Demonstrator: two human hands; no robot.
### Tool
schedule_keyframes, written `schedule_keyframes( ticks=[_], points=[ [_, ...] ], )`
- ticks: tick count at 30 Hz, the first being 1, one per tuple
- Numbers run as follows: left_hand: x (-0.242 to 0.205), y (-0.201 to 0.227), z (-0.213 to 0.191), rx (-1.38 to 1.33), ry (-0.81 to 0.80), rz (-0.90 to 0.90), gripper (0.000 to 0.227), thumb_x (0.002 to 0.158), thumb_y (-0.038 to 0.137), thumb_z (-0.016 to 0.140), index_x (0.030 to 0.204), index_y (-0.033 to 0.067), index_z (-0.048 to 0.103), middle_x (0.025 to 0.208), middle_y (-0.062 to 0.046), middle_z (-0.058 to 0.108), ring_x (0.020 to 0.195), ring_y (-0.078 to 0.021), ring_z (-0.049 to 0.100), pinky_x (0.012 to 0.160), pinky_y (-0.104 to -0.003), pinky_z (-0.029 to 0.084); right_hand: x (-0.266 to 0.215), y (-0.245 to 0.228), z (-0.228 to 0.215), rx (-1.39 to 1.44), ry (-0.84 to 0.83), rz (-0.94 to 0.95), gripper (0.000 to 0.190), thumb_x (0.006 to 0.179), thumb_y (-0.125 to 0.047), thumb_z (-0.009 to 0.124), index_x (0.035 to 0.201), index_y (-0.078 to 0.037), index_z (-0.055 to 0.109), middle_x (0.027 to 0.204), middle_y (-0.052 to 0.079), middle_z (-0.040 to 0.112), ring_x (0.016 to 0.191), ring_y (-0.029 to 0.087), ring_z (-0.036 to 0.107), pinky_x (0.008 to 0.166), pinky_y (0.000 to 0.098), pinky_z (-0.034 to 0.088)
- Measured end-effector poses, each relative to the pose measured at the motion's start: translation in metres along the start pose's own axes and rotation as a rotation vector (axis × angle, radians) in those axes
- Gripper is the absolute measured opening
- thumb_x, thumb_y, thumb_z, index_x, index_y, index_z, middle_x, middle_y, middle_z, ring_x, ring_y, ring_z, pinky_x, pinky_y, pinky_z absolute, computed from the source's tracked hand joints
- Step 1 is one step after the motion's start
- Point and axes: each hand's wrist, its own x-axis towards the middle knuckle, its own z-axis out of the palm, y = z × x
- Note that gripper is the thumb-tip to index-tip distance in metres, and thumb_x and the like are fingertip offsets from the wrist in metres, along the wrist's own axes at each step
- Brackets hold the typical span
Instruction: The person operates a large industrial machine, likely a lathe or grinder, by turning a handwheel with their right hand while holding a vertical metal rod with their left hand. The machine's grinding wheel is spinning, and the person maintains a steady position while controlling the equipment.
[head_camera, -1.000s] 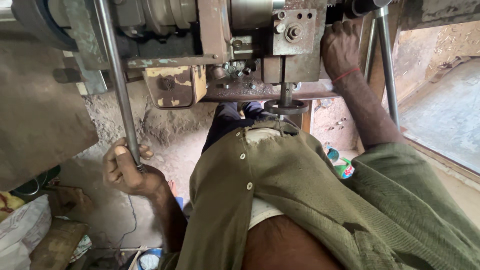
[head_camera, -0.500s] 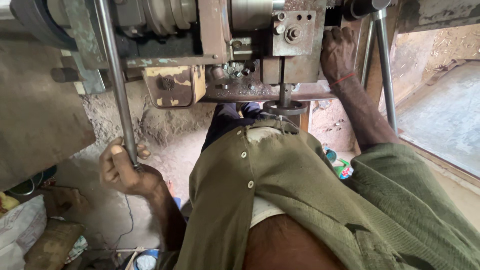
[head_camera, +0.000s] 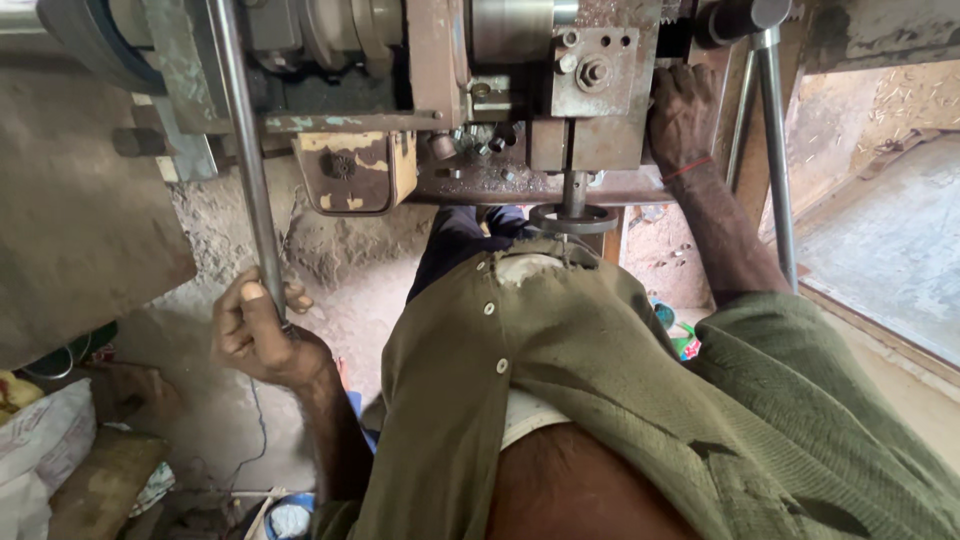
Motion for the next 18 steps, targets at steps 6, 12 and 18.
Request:
schedule_keyframes(
  ticks=[6, 12, 18],
  points=[
    [0.002, -0.001, 0.007, 0.006, 0.037, -0.014, 0.027, 0.104, 0.015, 0.059, 0.111, -0.0098, 0.067, 0.08, -0.017, 0.066, 0.064, -0.0209, 0.061, 0.061, -0.031, 0.051, 0.003, 0.0, 0.001, -0.019, 0.057, 0.009, 0.022, 0.085, -0.001, 0.066, 0.106, 0.0, 0.072, 0.108, 0.013, 0.068, 0.096, 0.029, 0.058, 0.087, 0.0398, 0.046],
    [0.001, -0.007, 0.002, -0.054, 0.023, -0.02, 0.026, 0.104, 0.012, 0.057, 0.111, -0.0108, 0.066, 0.084, -0.017, 0.067, 0.067, -0.022, 0.063, 0.062, -0.031, 0.054, 0.008, -0.007, -0.013, 0.094, 0.021, 0.065, 0.022, 0.091, 0.0, 0.068, 0.112, -0.002, 0.074, 0.11, 0.012, 0.069, 0.098, 0.03, 0.06, 0.089, 0.0424, 0.049],
    [0.004, -0.007, 0.006, 0.02, -0.013, 0.031, 0.032, 0.104, 0.018, 0.058, 0.112, -0.012, 0.067, 0.081, -0.017, 0.067, 0.066, -0.022, 0.063, 0.057, -0.027, 0.052, -0.002, -0.027, -0.067, 0.373, 0.09, 0.226, 0.031, 0.094, 0.006, 0.065, 0.125, 0.004, 0.072, 0.118, 0.019, 0.067, 0.109, 0.035, 0.065, 0.095, 0.0435, 0.054]
  ],
)
